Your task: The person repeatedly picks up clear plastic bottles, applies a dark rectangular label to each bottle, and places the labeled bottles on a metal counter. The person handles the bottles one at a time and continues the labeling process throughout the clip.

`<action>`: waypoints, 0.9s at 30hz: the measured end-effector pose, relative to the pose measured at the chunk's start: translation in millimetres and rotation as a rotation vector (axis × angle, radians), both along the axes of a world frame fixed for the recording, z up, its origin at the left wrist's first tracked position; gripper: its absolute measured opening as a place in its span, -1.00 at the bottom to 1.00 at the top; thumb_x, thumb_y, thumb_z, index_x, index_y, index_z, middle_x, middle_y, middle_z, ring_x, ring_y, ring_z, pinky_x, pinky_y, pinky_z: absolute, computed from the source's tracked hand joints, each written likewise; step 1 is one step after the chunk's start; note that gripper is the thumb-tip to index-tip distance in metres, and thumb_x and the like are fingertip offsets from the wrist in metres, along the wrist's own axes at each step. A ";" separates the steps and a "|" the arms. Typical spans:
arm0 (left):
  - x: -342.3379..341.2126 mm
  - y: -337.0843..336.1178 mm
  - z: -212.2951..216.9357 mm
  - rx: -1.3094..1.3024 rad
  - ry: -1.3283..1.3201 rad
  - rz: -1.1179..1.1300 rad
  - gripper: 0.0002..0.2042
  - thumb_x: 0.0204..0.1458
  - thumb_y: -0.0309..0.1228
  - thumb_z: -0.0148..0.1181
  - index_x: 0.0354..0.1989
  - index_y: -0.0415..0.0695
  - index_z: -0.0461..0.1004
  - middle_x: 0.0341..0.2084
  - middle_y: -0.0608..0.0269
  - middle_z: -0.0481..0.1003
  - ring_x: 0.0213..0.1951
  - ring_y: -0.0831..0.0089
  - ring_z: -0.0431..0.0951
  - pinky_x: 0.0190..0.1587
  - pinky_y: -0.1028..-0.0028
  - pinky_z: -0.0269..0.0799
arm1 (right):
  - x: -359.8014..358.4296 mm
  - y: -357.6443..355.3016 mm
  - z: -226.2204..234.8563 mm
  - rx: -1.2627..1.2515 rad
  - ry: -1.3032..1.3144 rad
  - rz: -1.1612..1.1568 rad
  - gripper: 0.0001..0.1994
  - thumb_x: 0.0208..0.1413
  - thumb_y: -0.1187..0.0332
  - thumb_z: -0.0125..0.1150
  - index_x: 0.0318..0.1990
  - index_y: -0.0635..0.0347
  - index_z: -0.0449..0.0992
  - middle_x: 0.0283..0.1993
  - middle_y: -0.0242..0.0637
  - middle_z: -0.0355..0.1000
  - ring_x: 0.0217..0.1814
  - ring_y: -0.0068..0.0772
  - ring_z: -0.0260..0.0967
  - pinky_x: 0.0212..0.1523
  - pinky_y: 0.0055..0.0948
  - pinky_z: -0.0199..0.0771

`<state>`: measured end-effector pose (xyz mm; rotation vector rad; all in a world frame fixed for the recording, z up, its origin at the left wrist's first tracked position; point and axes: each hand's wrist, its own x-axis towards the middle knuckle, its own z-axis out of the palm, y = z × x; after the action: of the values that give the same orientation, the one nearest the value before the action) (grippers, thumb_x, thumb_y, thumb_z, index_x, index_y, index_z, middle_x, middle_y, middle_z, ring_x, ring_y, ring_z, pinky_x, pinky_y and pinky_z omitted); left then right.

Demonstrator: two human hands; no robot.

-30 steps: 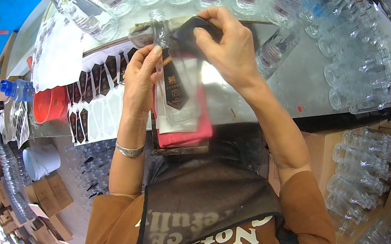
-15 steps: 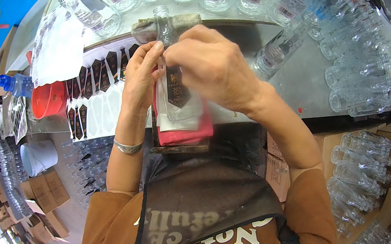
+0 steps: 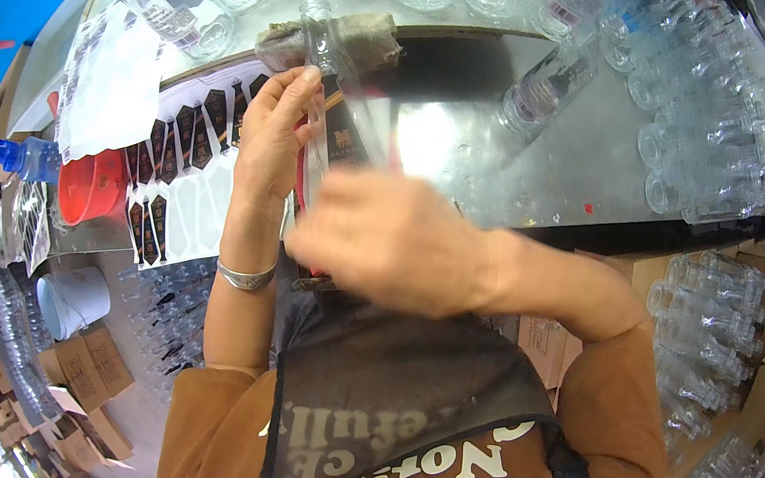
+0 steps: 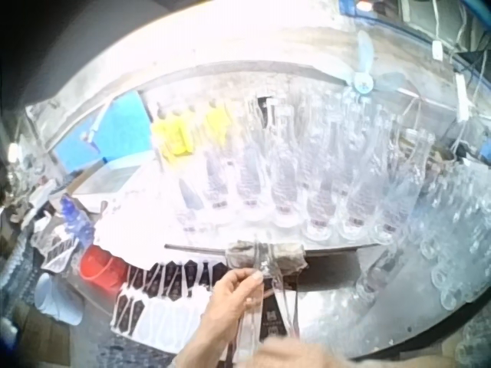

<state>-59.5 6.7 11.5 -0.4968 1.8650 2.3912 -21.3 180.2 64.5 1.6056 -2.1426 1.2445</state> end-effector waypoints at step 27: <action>4.6 -4.5 -6.5 -0.002 0.023 -0.033 -0.43 0.19 -0.08 0.28 0.14 -0.35 0.39 -0.05 0.14 0.52 -0.07 0.44 0.52 -0.01 0.43 0.46 | -38.4 38.7 -34.4 -0.201 -0.254 -0.257 -0.69 -0.09 0.65 0.19 -0.13 0.25 0.58 -0.04 -0.15 0.55 -0.04 -0.25 0.53 -0.06 -0.36 0.54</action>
<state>-55.0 2.2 5.0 -0.4379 1.8697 2.3845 -59.7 218.9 30.1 1.1044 -2.1946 1.5853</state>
